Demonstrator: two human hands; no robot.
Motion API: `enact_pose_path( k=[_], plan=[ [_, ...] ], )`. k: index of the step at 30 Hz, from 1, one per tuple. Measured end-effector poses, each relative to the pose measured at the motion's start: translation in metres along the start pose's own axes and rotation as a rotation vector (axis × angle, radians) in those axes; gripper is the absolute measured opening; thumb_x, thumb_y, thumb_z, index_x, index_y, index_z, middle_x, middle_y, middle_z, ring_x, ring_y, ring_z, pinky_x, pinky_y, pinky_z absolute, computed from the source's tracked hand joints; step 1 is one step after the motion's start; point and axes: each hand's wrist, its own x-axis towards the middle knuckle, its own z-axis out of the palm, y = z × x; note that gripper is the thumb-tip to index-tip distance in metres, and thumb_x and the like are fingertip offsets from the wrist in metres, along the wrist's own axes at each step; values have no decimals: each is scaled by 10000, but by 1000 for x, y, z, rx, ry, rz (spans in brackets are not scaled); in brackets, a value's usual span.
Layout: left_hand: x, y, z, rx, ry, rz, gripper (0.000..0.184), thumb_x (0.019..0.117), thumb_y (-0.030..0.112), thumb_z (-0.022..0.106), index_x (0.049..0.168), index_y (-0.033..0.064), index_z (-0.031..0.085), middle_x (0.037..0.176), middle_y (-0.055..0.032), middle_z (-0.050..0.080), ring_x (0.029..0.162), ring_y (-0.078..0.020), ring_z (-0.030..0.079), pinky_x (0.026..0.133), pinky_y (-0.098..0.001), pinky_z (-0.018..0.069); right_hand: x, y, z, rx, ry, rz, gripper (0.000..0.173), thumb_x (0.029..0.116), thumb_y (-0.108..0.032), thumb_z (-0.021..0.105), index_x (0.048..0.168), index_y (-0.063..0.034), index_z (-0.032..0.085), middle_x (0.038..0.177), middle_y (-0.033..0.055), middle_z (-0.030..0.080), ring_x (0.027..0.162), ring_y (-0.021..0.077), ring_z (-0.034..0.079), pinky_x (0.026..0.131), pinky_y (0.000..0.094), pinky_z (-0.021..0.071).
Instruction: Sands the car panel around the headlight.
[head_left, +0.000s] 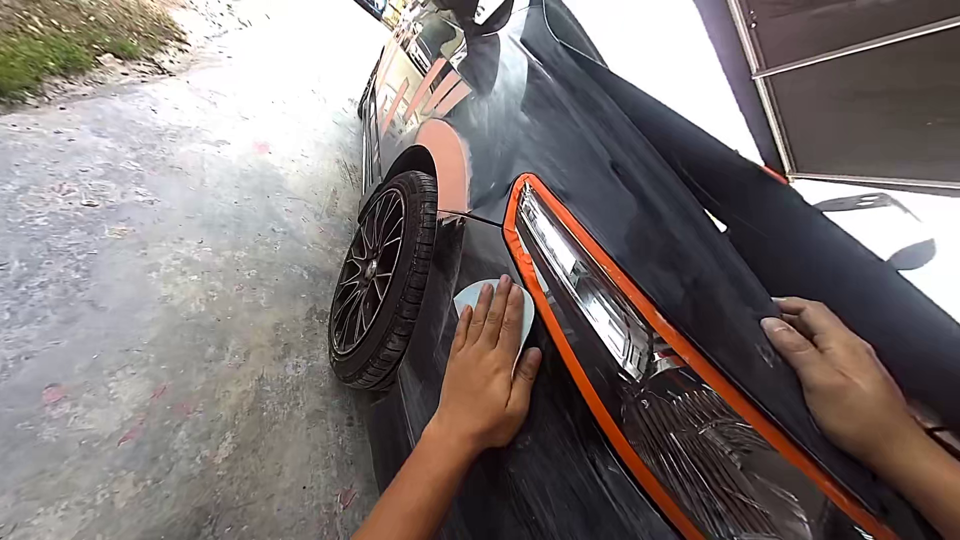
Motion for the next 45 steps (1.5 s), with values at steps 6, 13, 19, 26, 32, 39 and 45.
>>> enact_pose_path(
  k=[6,13,19,26,32,39,45],
  plan=[
    [54,-25,-16,115,-32,-52,673,1092,476,153,1662,117,143,1742,-18,76,1603,-191,24,1291,-573,64,-7,-12,-4,-25,-47,32,565,1037,-523,351,1355,-91,526,1084,155,653,955,296,663,805,593,513],
    [71,-45,-17,134,-36,-73,674,1089,498,140,1661,143,166,1738,-1,112,1602,-183,51,1276,-592,46,-3,-5,-3,-38,-33,23,639,996,-607,339,1361,-120,533,1091,124,661,979,257,669,816,582,516],
    [67,-34,-14,123,-22,-16,661,1087,495,138,1664,174,175,1737,44,108,1600,-153,35,1276,-610,45,3,-6,-2,-32,-1,21,684,965,-669,338,1341,-139,553,1036,83,672,922,210,677,774,532,535],
    [76,-31,-20,109,-14,-3,645,1091,472,163,1664,177,174,1738,46,101,1600,-162,30,1274,-617,51,6,-7,-1,-17,-3,28,682,960,-675,348,1349,-154,553,1089,80,676,970,219,679,804,551,536],
    [28,5,-15,121,0,-8,658,1085,468,164,1666,158,151,1742,26,78,1602,-175,9,1289,-619,48,0,-12,-3,24,-19,44,596,998,-620,380,1339,-163,554,1073,84,677,943,254,682,778,585,531],
    [-6,20,-4,140,-4,-33,652,1088,489,182,1656,171,219,1727,13,171,1597,-185,97,1264,-647,76,6,-10,-4,32,-23,53,540,1011,-589,410,1306,-167,572,1008,77,677,894,245,680,748,576,527],
    [-67,74,13,118,22,19,713,1074,494,210,1604,30,322,1670,-152,305,1572,-348,201,1248,-679,133,2,-8,-2,62,-32,56,526,1015,-604,418,1305,-190,563,972,72,675,859,257,682,725,583,529]
  ],
)
